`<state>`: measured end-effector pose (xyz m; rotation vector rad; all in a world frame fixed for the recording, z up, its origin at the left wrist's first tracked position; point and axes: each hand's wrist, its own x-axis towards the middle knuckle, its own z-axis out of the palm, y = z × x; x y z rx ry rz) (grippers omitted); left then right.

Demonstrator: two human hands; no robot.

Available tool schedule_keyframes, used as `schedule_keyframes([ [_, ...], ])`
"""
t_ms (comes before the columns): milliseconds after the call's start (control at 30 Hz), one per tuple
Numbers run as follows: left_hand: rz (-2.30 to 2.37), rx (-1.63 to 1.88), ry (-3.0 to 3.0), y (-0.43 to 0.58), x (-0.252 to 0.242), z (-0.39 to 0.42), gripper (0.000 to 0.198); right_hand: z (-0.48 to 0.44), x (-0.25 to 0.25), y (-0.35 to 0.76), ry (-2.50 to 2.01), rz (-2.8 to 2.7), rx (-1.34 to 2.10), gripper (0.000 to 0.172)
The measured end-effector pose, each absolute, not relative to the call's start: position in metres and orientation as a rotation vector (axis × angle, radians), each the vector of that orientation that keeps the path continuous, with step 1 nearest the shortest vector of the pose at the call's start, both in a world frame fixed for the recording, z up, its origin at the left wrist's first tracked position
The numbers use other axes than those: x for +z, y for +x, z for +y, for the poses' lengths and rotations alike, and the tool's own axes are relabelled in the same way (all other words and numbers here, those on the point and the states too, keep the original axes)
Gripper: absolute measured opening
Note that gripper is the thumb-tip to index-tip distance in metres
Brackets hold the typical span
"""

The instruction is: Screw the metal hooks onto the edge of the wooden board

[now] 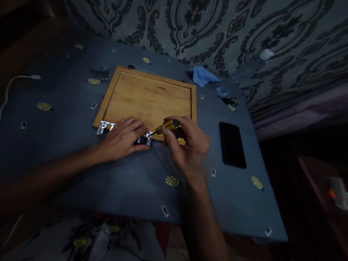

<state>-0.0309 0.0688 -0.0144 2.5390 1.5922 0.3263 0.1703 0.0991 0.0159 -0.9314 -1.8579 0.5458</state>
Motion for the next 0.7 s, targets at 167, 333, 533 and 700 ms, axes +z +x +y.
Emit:
schedule_keyframes([
  [167,1.590,0.304,2.517,-0.0307,-0.0112,0.0685,0.040,0.0967,0.0180,0.1689,-0.920,-1.859,0.522,0.012],
  [333,1.576,0.294,2.503,-0.0318,-0.0099,0.0681,0.042,0.0896,0.0220,0.1644,-0.869,-1.645,0.462,0.009],
  [533,1.581,0.280,2.494,-0.0314,-0.0096,0.0690,0.042,0.0917,0.0184,0.1664,-0.889,-1.584,0.413,0.012],
  [700,1.584,0.284,2.500,-0.0310,-0.0108,0.0695,0.042,0.0931,0.0150,0.1683,-0.893,-1.674,0.325,0.012],
])
